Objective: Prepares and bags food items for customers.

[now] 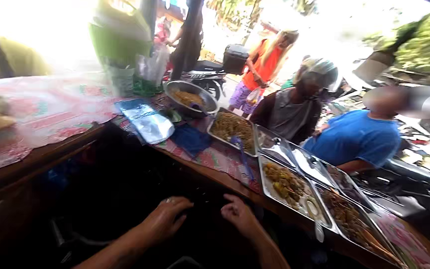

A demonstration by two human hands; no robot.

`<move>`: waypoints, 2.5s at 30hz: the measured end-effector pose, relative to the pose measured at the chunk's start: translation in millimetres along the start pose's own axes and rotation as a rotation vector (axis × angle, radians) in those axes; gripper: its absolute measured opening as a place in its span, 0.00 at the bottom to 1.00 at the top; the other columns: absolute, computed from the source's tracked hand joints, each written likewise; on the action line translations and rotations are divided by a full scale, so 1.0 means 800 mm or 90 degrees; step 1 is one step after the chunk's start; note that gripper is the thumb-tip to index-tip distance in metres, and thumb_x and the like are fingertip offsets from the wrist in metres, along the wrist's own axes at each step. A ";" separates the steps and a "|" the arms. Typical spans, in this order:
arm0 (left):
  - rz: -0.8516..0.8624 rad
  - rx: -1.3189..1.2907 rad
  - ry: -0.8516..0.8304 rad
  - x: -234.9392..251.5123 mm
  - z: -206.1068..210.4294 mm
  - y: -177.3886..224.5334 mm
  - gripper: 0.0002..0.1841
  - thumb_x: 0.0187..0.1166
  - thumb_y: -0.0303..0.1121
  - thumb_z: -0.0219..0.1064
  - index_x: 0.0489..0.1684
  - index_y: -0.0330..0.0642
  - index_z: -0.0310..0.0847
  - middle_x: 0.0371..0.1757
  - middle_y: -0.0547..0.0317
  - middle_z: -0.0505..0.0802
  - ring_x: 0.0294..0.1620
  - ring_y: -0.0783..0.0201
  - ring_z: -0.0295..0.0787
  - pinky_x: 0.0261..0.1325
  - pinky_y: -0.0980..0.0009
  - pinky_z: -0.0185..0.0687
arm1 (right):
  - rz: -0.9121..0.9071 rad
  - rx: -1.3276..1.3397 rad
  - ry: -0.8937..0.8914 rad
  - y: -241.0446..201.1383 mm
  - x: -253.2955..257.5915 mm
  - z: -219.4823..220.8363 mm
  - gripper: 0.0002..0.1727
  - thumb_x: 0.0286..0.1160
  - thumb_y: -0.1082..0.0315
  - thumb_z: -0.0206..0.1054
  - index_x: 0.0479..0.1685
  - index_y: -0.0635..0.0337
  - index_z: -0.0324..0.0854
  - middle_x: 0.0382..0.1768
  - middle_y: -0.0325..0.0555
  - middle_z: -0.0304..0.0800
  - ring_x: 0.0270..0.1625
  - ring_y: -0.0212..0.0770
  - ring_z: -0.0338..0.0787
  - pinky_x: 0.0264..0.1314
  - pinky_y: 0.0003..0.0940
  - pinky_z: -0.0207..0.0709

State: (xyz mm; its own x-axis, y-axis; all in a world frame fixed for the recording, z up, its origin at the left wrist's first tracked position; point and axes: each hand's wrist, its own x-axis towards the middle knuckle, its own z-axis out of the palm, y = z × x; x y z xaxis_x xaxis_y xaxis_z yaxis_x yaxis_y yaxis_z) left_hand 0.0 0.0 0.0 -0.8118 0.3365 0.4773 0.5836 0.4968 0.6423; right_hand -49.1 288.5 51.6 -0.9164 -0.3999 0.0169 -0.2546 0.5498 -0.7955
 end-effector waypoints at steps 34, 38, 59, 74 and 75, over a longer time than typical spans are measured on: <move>-0.258 0.243 0.208 0.189 -0.225 -0.208 0.51 0.61 0.50 0.86 0.91 0.59 0.62 0.92 0.41 0.61 0.93 0.32 0.45 0.83 0.20 0.28 | -0.084 -0.131 -0.034 -0.231 0.393 0.123 0.16 0.89 0.65 0.60 0.56 0.71 0.87 0.48 0.58 0.92 0.47 0.44 0.88 0.57 0.42 0.80; -0.370 0.265 0.288 0.205 -0.220 -0.229 0.57 0.59 0.39 0.87 0.95 0.58 0.53 0.93 0.34 0.56 0.92 0.27 0.44 0.82 0.20 0.28 | -0.020 0.109 0.086 -0.222 0.389 0.112 0.10 0.83 0.69 0.68 0.50 0.69 0.86 0.33 0.44 0.83 0.27 0.29 0.74 0.32 0.26 0.72; -0.188 0.380 -0.074 0.224 -0.301 -0.236 0.20 0.76 0.17 0.64 0.65 0.40 0.87 0.57 0.37 0.92 0.64 0.31 0.85 0.68 0.30 0.73 | 0.040 0.697 0.598 -0.168 0.192 -0.025 0.15 0.97 0.59 0.42 0.61 0.60 0.67 0.32 0.44 0.81 0.24 0.34 0.80 0.27 0.30 0.78; -0.379 -0.891 0.072 0.059 -0.028 0.089 0.25 0.92 0.48 0.31 0.61 0.45 0.72 0.45 0.59 0.95 0.47 0.63 0.95 0.52 0.62 0.93 | -0.142 0.536 0.571 -0.102 0.004 -0.008 0.13 0.95 0.64 0.39 0.62 0.56 0.65 0.30 0.32 0.89 0.30 0.28 0.91 0.36 0.25 0.88; -0.373 -0.914 0.100 0.058 -0.029 0.095 0.20 0.91 0.39 0.35 0.56 0.44 0.75 0.42 0.61 0.95 0.45 0.66 0.94 0.53 0.64 0.92 | -0.154 0.518 0.568 -0.092 -0.001 -0.004 0.12 0.93 0.66 0.39 0.60 0.55 0.66 0.30 0.31 0.90 0.30 0.28 0.92 0.36 0.25 0.88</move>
State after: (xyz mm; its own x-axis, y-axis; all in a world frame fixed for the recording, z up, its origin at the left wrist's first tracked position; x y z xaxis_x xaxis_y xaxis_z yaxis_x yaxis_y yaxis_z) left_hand 7.0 34.8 84.5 -0.9683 0.2468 -0.0393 -0.1976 -0.6599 0.7250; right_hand -30.6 251.0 112.3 -0.8439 0.3880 0.3705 -0.4734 -0.2135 -0.8546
